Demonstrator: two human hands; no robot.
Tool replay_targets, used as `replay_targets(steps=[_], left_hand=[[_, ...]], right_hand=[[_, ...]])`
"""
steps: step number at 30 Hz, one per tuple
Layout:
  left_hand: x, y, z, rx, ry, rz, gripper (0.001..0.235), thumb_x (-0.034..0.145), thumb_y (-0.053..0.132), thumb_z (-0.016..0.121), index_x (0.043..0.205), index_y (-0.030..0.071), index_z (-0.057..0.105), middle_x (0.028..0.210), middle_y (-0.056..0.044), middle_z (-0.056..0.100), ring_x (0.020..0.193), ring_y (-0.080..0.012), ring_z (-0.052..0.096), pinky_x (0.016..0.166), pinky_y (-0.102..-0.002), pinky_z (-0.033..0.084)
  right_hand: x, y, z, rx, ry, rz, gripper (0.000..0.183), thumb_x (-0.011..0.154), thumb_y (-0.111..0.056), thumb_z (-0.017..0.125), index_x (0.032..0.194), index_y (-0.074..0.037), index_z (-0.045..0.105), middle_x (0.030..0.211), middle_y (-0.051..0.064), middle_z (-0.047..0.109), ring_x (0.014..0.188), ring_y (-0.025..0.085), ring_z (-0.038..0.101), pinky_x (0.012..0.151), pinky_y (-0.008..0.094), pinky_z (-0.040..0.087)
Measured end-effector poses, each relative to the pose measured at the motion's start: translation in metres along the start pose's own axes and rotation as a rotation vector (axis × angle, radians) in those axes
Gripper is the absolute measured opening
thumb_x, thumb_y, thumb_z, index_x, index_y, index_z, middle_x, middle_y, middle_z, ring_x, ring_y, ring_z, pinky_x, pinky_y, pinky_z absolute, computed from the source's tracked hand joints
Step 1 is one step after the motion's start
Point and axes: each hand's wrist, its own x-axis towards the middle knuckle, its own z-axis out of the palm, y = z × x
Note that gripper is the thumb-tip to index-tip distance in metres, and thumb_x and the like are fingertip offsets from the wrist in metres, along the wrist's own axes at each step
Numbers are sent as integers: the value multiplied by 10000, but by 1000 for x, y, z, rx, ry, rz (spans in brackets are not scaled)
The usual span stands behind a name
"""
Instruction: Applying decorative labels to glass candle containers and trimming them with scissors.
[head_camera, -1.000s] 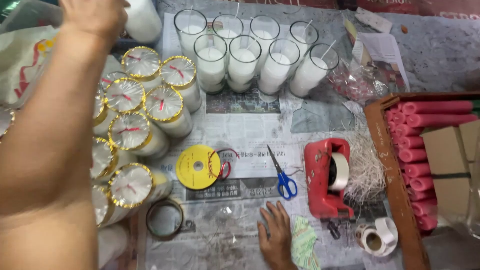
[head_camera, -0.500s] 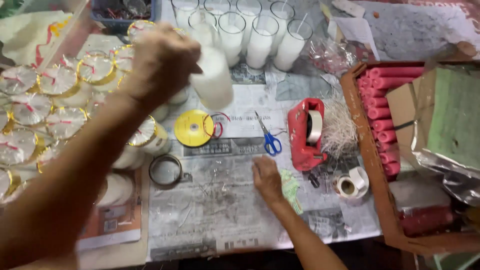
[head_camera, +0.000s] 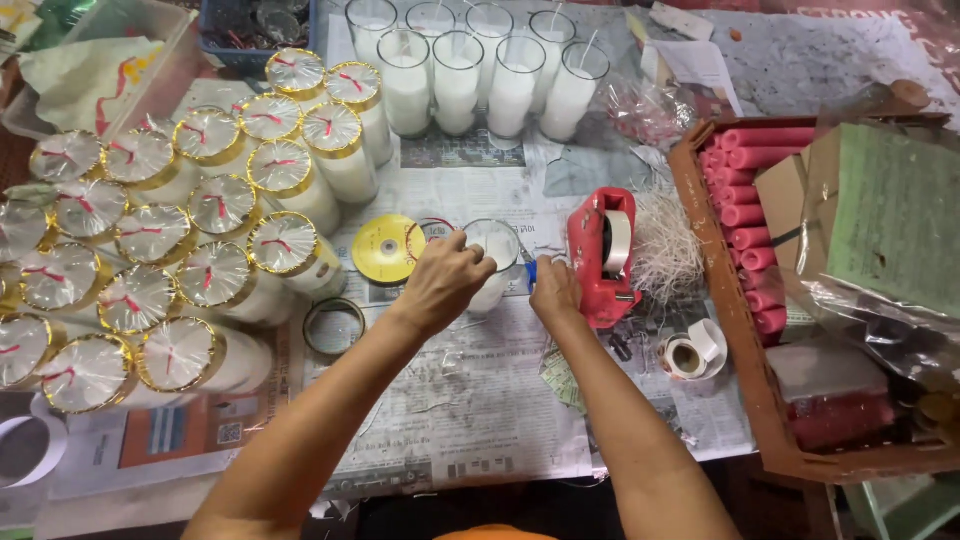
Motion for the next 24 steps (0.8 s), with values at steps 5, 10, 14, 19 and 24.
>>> replay_targets(steps=[5,10,14,19,24], left_hand=[[-23,16,-22,-171,126,-208,469,790,199,830,1209,165,623,1253,-96,641,986,-295,653,706,-384,570],[-87,55,-9,-471,-19,-655,660,850,503,753,1356,128,551,1370,-234,484,1234,-447,482,952,-540,445],[-134,72,43,-279,-138,-467,452,716,438,850,1117,297,699,1359,-163,570,1279,-478,513,969,-553,462],[-224,79,102,-245,-39,-393,71,780,239,706,805,232,640,941,-18,629,913,-271,624,611,-371,528],[-299,86,-35,-460,-490,-564,136,756,4,609,805,101,527,871,-72,576,769,-298,550,567,-446,442]], right_hand=[[-27,-5,-32,408,-26,75,348,833,-126,668,1173,-156,599,897,106,753,969,332,743,808,453,597],[-82,-25,-65,1429,-5,272,507,883,-11,647,1353,-10,454,1023,198,609,791,282,751,530,281,639],[-125,-27,-80,1732,-140,286,450,919,-10,643,1334,-21,467,1012,139,643,823,221,744,559,241,644],[-168,-17,-85,1727,-274,223,448,923,-24,660,1349,-18,522,1043,190,680,860,244,739,563,262,622],[-203,-4,-118,1667,-306,321,525,915,-55,658,1423,20,548,1088,177,692,859,212,685,685,248,526]])
